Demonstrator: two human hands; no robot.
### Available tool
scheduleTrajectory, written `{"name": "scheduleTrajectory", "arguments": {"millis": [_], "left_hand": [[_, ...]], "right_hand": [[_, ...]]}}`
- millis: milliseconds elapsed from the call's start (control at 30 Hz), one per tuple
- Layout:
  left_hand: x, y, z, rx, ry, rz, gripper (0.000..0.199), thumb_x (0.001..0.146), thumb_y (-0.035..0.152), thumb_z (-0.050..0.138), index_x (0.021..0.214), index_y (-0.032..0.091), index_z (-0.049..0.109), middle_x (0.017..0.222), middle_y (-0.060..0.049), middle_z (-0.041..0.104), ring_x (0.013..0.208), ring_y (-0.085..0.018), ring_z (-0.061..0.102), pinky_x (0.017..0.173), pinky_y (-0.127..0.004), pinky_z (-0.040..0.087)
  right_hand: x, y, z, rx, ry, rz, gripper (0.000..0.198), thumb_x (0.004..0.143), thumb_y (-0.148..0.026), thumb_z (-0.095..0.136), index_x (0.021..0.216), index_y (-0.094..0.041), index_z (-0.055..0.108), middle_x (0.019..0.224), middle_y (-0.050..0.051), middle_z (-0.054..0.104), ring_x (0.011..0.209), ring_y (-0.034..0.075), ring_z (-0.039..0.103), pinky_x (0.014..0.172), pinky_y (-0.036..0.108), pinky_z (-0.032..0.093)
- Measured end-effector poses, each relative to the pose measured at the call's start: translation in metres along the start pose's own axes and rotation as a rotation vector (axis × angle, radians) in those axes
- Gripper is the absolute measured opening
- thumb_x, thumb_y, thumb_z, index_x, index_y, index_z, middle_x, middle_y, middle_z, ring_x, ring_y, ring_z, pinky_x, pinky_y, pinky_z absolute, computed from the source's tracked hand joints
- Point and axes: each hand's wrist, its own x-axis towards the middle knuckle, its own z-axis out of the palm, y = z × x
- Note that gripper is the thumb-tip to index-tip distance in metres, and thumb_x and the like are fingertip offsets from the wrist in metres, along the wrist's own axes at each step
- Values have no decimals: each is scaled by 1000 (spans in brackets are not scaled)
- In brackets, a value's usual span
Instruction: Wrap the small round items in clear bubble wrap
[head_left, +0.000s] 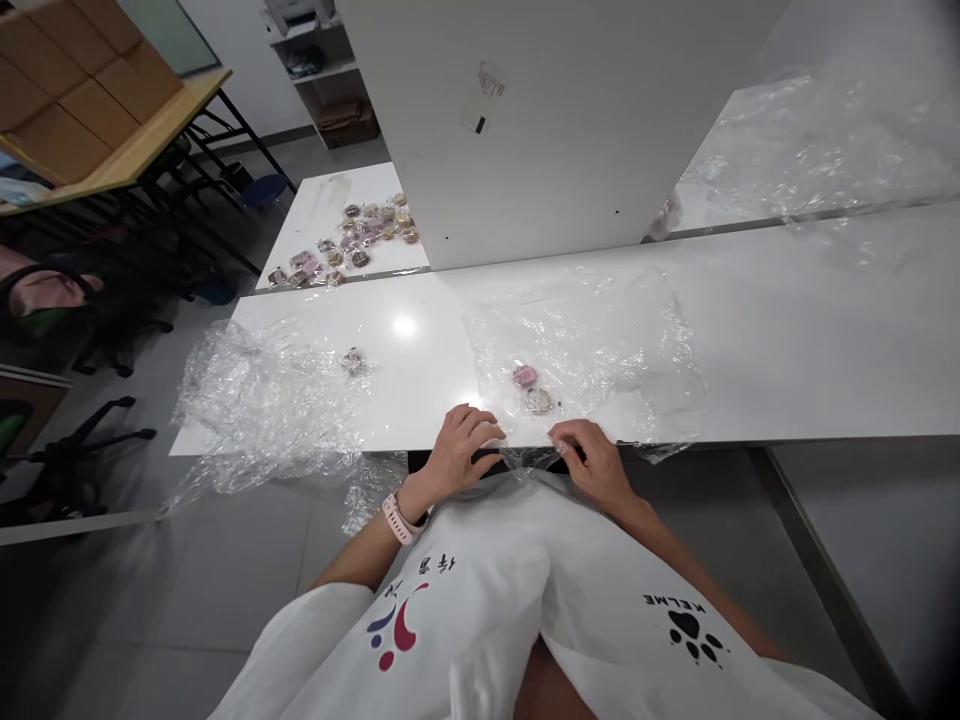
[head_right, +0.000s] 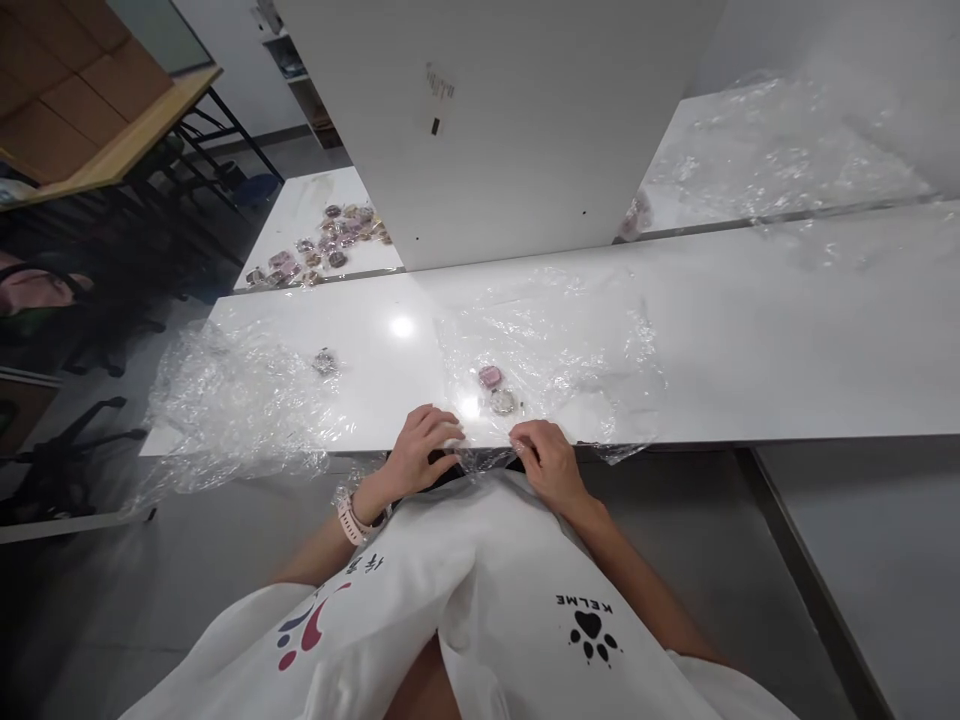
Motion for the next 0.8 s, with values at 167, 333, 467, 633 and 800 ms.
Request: {"name": "scheduleTrajectory", "arguments": {"millis": [167,333,467,633,800], "left_hand": [[25,-3,-4,34,2,-9,23,92,37,63,113,27,67,148,-7,52,146,-30,33,122,-58,18],[85,-14,0,-158,36,-123,23,100,37,50,87,23,64,82,-1,71,82,-18,66,98,-42,48],[134,-21,9,-95,1,-302,21,98,38,53,88,20,60,61,2,59,59,-16,56,60,-29,41],[150,-23,10,-8,24,-256,12,95,29,57,103,20,56,80,-2,65,73,-18,59,60,-28,40],[136,-18,5,15,150,80,23,93,18,47,115,19,56,117,-12,64,110,-25,58,89,-41,48]], "right_hand": [[-10,4,-26,135,2,207,20,97,-40,50,94,-25,64,94,4,71,90,22,66,80,36,52],[19,15,-29,143,252,453,28,91,-48,56,81,-23,61,74,2,65,69,18,62,68,31,49],[48,29,-21,-202,444,575,21,83,-41,64,92,-22,61,73,1,61,67,19,58,67,32,46],[42,26,-18,-468,569,173,22,90,-15,48,104,-20,64,110,12,65,106,27,59,91,43,44],[44,18,-14,-398,181,-154,38,95,-29,54,132,-23,58,133,11,61,125,28,53,104,45,41]]}}
